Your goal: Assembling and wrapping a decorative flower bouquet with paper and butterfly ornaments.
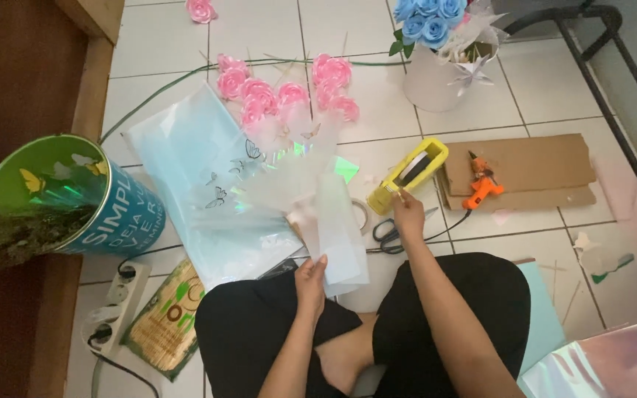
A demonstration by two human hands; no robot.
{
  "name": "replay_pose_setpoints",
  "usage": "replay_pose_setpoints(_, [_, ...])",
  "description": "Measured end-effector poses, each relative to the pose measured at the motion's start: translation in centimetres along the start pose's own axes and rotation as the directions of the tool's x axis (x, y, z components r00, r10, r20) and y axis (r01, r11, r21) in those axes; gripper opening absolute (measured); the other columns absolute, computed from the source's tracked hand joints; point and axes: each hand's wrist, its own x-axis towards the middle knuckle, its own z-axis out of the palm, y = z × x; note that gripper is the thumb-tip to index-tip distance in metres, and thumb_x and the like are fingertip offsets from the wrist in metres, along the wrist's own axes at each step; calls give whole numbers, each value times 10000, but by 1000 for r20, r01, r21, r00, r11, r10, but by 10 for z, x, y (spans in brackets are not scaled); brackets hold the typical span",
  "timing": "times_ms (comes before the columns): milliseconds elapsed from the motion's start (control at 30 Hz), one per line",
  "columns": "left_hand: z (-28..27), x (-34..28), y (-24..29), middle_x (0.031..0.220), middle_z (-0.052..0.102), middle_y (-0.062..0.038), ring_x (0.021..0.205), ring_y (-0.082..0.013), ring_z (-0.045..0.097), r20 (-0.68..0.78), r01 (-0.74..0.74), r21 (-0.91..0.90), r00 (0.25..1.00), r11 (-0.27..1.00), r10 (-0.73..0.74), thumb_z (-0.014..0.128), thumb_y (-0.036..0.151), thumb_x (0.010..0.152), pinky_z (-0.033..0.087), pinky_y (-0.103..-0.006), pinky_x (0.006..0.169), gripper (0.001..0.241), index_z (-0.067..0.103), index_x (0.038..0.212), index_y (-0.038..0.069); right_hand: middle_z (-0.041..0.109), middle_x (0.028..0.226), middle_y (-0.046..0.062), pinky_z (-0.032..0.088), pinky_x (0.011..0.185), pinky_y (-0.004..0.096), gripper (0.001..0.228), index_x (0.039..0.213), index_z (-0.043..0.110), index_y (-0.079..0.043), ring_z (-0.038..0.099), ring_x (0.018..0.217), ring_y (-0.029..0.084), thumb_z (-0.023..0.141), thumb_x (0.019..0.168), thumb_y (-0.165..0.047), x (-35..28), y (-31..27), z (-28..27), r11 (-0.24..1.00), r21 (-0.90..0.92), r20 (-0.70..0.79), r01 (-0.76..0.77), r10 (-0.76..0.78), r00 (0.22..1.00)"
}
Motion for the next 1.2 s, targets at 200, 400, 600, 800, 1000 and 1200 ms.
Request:
replay_pose_setpoints(200, [4, -11, 8, 905, 736, -56, 861, -145, 630, 10, -8, -31, 1000, 999, 8, 731, 200, 949, 553, -329, 813, 176, 761, 1041, 53, 744, 1051, 111, 548, 790, 408, 407, 1072, 792, -137, 676, 1089, 224, 904, 790, -408, 64, 23, 31, 941, 318, -277, -114, 208, 938])
replay_pose_setpoints(400, [2, 3, 3, 921, 758, -66, 857, -143, 647, 4, -18, -32, 1000, 999, 18, 721, 178, 957, 569, -340, 803, 170, 764, 1054, 45, 700, 1202, 232, 415, 1046, 471, 381, 1182, 699, -3, 613, 1226, 399, 427, 1069, -245, 13, 14, 53, 884, -464, 10, 63, -67, 998])
replay_pose_setpoints(600, [-4, 10, -13, 928, 766, -71, 855, -135, 654, 3, -41, -66, 999, 997, 41, 763, 194, 927, 571, -337, 797, 195, 769, 1064, 56, 773, 942, 133, 569, 852, 411, 327, 904, 797, -49, 726, 1025, 317, 690, 794, -337, 27, 17, 46, 958, -228, -280, -172, 105, 954])
replay_pose_setpoints(800, [-8, 2, -10, 1016, 775, -82, 915, -139, 656, 24, -64, -27, 998, 998, 65, 712, 191, 966, 571, -349, 857, 233, 756, 1145, 48, 716, 1104, 184, 581, 813, 426, 408, 1087, 686, 58, 698, 1075, 310, 736, 849, -270, 36, -3, 50, 925, -39, -280, -378, 353, 893])
replay_pose_setpoints(1000, [-12, -11, 4, 977, 764, -47, 867, -136, 640, 2, -69, -13, 998, 998, 69, 718, 209, 970, 564, -346, 841, 227, 762, 1135, 60, 771, 957, 190, 577, 834, 485, 311, 1030, 790, -17, 738, 1021, 372, 649, 934, -278, 71, 103, 45, 748, -663, -7, -13, 11, 1000])
replay_pose_setpoints(1200, [-3, -15, 9, 930, 750, -5, 845, -96, 614, -8, -81, 59, 997, 995, 82, 726, 213, 962, 561, -314, 826, 185, 771, 1087, 86, 733, 983, 231, 566, 778, 457, 282, 1087, 744, -34, 719, 859, 327, 710, 984, -294, -77, -6, -15, 965, -61, 186, 254, -239, 953])
